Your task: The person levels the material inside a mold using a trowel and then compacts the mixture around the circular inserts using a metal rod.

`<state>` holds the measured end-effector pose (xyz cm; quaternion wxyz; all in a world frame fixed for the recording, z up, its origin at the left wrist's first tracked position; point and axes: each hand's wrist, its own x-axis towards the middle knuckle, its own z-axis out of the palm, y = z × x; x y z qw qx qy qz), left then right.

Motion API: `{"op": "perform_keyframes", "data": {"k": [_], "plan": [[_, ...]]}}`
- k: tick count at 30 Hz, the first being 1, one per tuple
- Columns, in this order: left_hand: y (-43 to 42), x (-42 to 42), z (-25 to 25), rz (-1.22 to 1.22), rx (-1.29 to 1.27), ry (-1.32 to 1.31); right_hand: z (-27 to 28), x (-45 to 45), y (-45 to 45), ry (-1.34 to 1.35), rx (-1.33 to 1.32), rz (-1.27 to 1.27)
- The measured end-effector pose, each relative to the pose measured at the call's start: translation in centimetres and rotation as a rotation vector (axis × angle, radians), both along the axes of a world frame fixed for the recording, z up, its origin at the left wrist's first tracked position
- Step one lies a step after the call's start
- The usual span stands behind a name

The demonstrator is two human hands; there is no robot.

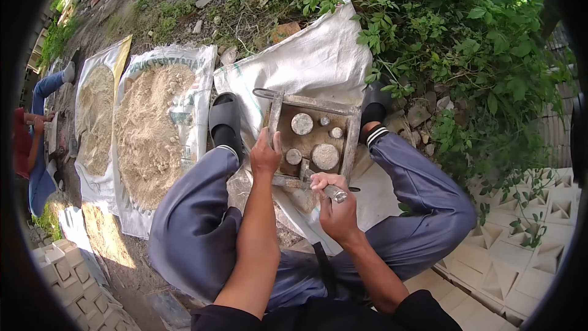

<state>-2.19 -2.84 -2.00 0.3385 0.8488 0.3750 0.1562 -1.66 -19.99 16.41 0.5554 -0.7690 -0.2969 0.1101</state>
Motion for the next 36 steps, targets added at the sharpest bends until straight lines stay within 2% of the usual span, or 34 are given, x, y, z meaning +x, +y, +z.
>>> {"op": "perform_keyframes", "data": {"k": [4,6,10,12,14,15,18,20,22,23,26,28,30,34,36], "plan": [[0.6,-0.2,-0.2,0.003,0.001,0.019,0.5,-0.5,0.2,0.075,0.043,-0.065],[0.5,-0.1,0.0,-0.032,-0.013,0.042,-0.8,0.1,0.1,0.009,-0.044,0.033],[0.3,0.3,-0.5,0.003,0.02,-0.003,1.1,-0.2,0.0,0.125,0.063,-0.073],[0.2,-0.7,-0.1,0.01,0.006,0.015,0.0,-0.6,-0.2,0.062,0.071,-0.066],[0.4,0.0,1.5,-0.017,-0.072,0.088,-1.3,0.0,-0.3,-0.007,-0.067,0.041],[0.4,0.4,1.3,-0.017,-0.07,0.075,-0.4,0.1,0.1,0.109,-0.032,-0.002],[0.4,0.0,0.0,0.018,0.027,-0.016,1.5,-0.3,0.4,0.056,0.023,-0.071],[0.5,-0.2,0.2,-0.006,-0.012,0.027,0.7,-0.6,0.1,0.071,0.019,-0.085],[0.3,-0.2,0.4,-0.01,-0.026,0.053,-0.5,0.2,0.2,0.045,-0.057,0.047],[0.3,-0.1,0.1,0.001,-0.007,0.01,-0.5,0.1,0.2,0.114,-0.008,0.017],[0.5,0.3,0.7,0.006,-0.008,0.0,1.1,-0.3,0.3,0.049,0.04,-0.075],[0.5,-0.1,0.8,-0.019,-0.033,0.073,0.0,-0.7,0.1,0.03,0.076,-0.071],[0.3,-0.1,-0.2,-0.016,0.029,0.023,-0.6,0.0,0.3,0.065,-0.017,0.022],[0.4,0.2,0.1,0.001,-0.011,0.037,2.4,-0.7,0.8,0.05,0.043,-0.069],[0.6,-0.3,0.5,-0.001,-0.027,0.049,0.1,-0.9,0.3,-0.009,0.077,-0.047]]}}
